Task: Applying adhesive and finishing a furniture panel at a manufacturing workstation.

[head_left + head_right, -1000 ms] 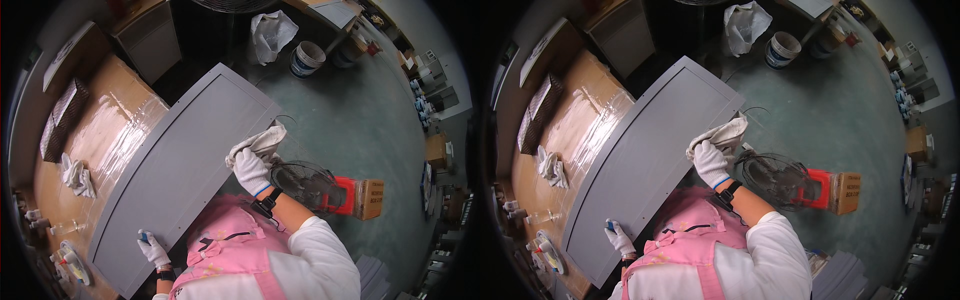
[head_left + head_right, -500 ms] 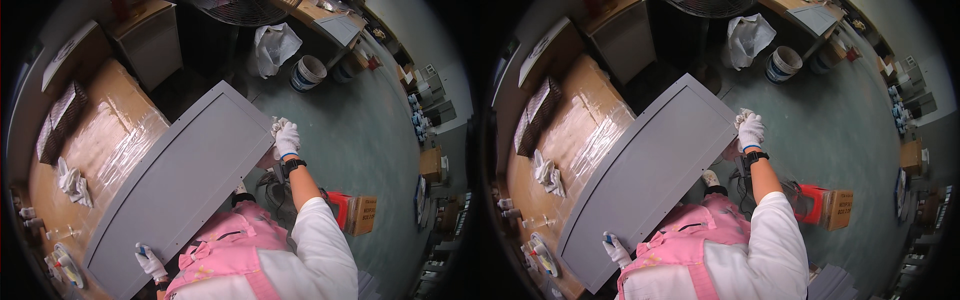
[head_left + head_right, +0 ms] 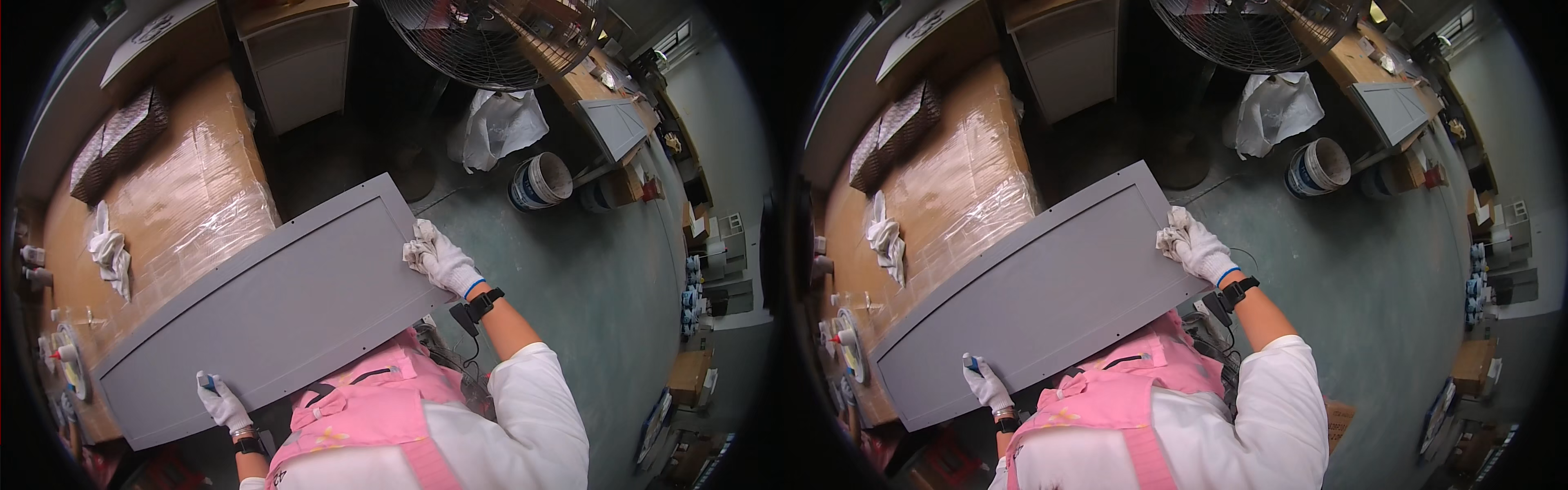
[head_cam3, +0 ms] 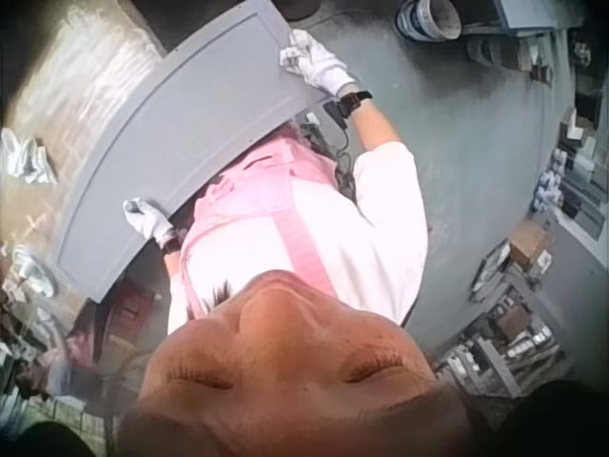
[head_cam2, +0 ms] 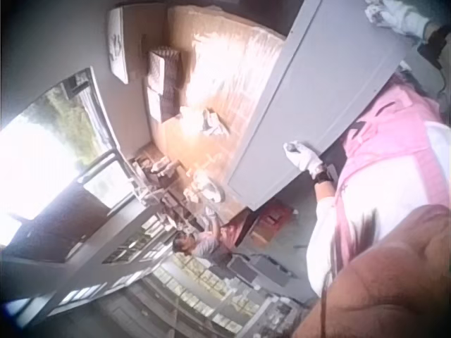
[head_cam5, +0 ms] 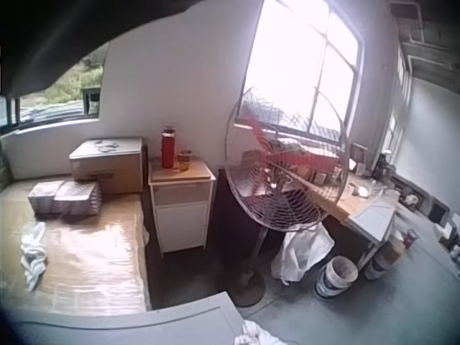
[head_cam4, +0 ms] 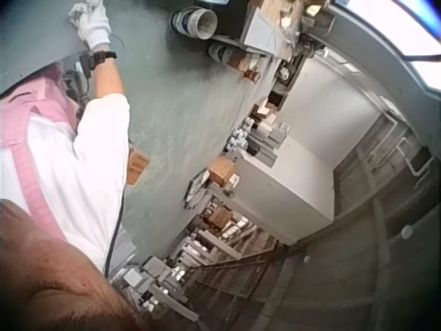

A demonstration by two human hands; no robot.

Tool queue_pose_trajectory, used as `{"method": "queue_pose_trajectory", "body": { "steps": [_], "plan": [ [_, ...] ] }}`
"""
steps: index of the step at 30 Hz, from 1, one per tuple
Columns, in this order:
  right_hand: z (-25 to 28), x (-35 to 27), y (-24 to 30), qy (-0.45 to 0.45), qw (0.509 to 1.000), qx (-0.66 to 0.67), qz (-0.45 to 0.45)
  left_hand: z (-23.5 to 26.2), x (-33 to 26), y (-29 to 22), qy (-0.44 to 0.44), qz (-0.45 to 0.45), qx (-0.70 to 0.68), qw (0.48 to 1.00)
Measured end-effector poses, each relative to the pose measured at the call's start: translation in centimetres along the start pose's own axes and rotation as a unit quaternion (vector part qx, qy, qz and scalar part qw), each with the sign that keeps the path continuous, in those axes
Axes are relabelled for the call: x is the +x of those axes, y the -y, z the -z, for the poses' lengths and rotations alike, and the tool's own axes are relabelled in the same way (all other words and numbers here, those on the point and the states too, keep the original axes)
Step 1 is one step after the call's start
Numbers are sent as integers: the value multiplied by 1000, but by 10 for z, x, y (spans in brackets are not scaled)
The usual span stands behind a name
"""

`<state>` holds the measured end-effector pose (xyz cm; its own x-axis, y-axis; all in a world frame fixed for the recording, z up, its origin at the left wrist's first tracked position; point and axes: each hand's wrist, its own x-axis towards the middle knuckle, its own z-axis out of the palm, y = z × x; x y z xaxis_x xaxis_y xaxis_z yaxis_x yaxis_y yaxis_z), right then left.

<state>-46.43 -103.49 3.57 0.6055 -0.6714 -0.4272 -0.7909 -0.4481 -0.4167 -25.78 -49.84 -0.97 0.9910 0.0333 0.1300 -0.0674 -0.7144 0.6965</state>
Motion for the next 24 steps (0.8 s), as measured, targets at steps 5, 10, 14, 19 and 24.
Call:
{"method": "queue_pose_trajectory", "body": {
  "steps": [5,10,14,19,24],
  "plan": [
    [20,52,50,12,999,-52,3,2,-7,-7,-7,-35,31,999],
    [24,130,84,-36,999,-6,39,-2,-6,-1,-8,-18,-3,1000],
    [17,158,108,-46,997,51,-24,4,-9,-2,-23,-17,-1,1000],
    [16,226,6,-94,994,-48,-32,-11,2,-12,-13,-37,-17,999],
    [78,173,73,-221,975,2,23,1,-10,-2,-43,-21,2,999]
  ]
}}
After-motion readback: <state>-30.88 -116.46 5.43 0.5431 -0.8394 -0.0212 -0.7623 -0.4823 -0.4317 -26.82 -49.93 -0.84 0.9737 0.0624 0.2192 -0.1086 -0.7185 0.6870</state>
